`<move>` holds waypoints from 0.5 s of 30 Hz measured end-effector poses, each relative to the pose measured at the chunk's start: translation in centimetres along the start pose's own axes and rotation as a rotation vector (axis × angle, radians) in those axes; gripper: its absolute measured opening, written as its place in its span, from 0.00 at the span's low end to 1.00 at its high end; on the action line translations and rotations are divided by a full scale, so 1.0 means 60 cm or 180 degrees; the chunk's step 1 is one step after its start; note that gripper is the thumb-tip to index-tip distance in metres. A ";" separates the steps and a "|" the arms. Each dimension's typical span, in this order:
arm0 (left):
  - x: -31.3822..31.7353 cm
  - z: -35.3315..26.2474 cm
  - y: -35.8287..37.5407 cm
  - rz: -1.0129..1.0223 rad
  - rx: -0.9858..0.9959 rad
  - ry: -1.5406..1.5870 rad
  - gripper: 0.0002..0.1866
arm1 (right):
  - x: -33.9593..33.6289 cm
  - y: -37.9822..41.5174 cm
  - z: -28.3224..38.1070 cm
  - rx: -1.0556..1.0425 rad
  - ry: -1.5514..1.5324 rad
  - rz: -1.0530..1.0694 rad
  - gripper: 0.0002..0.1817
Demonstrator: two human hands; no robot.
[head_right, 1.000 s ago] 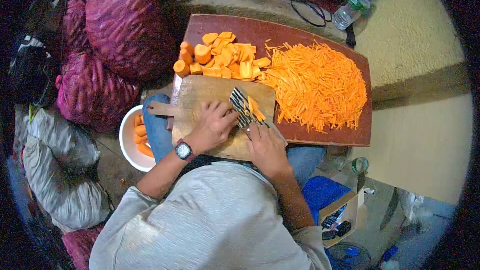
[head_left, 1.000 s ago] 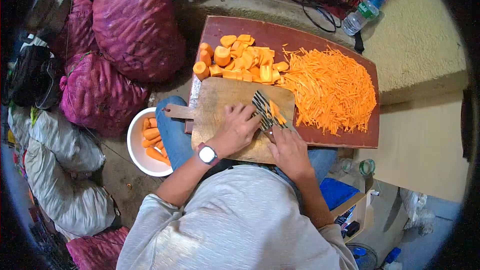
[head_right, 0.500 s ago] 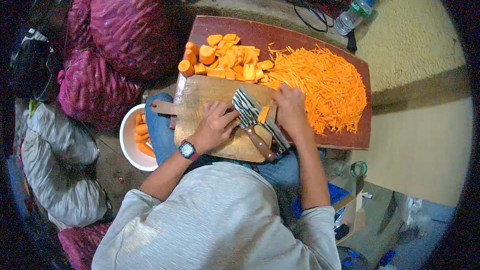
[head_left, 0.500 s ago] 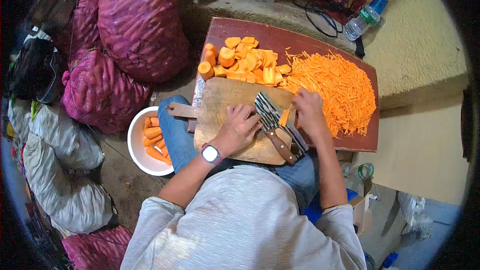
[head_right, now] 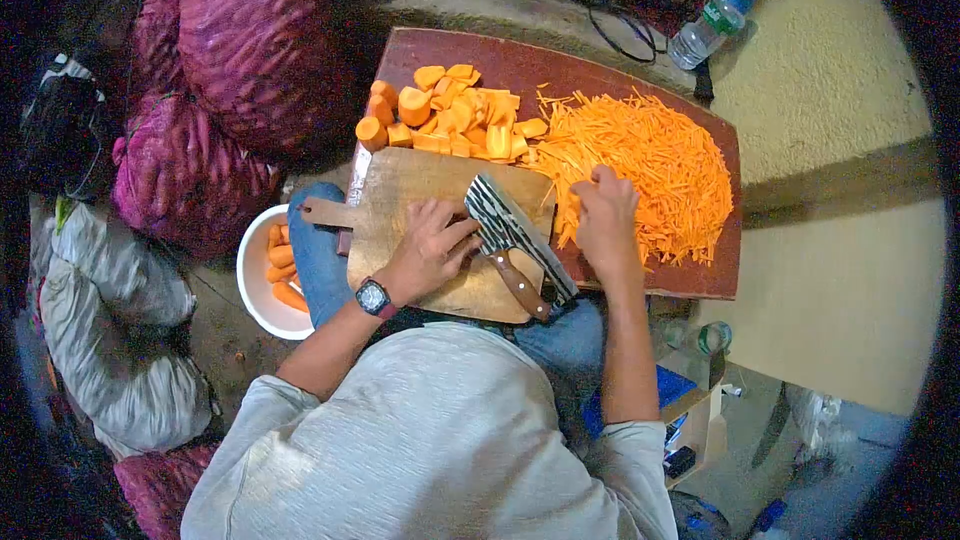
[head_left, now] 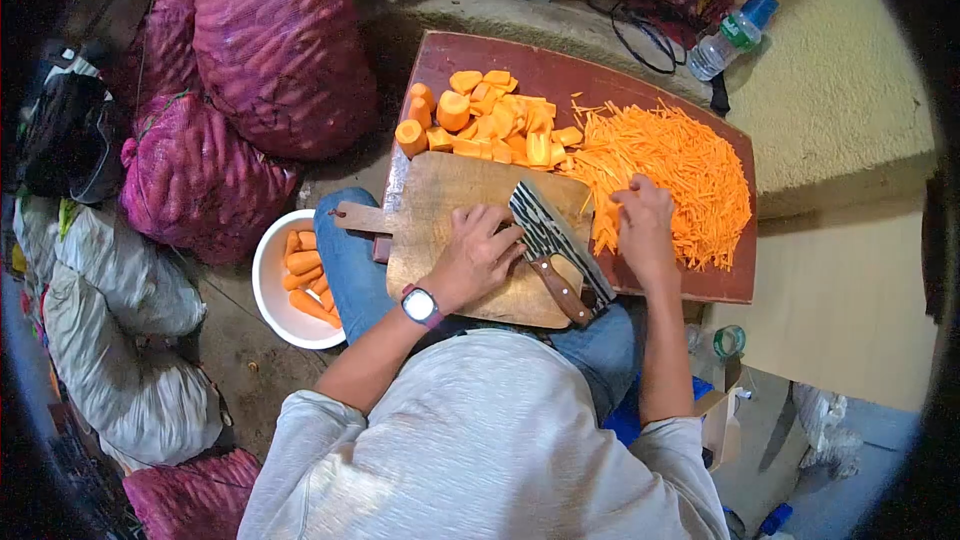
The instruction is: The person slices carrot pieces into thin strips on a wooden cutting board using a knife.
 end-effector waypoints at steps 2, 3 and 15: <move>0.002 -0.002 0.000 0.0003 0.0004 0.0054 0.14 | -0.031 0.001 0.002 0.0328 -0.0914 0.0116 0.12; 0.001 -0.003 -0.001 -0.0040 0.0014 0.0058 0.14 | -0.037 0.004 0.003 0.0662 -0.1840 0.0226 0.15; -0.103 -0.190 -0.074 -0.0592 0.0392 0.2027 0.12 | 0.001 0.128 0.185 0.0185 -0.2601 0.0683 0.19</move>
Point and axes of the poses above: each hand's wrist, its own y-axis away from the middle knuckle, its own x-axis out of the palm, z = x × y, the point moved 3 cm from there along -y, towards the middle knuckle, and after that the axes turned 3 degrees about z, right-handed, at the moved point
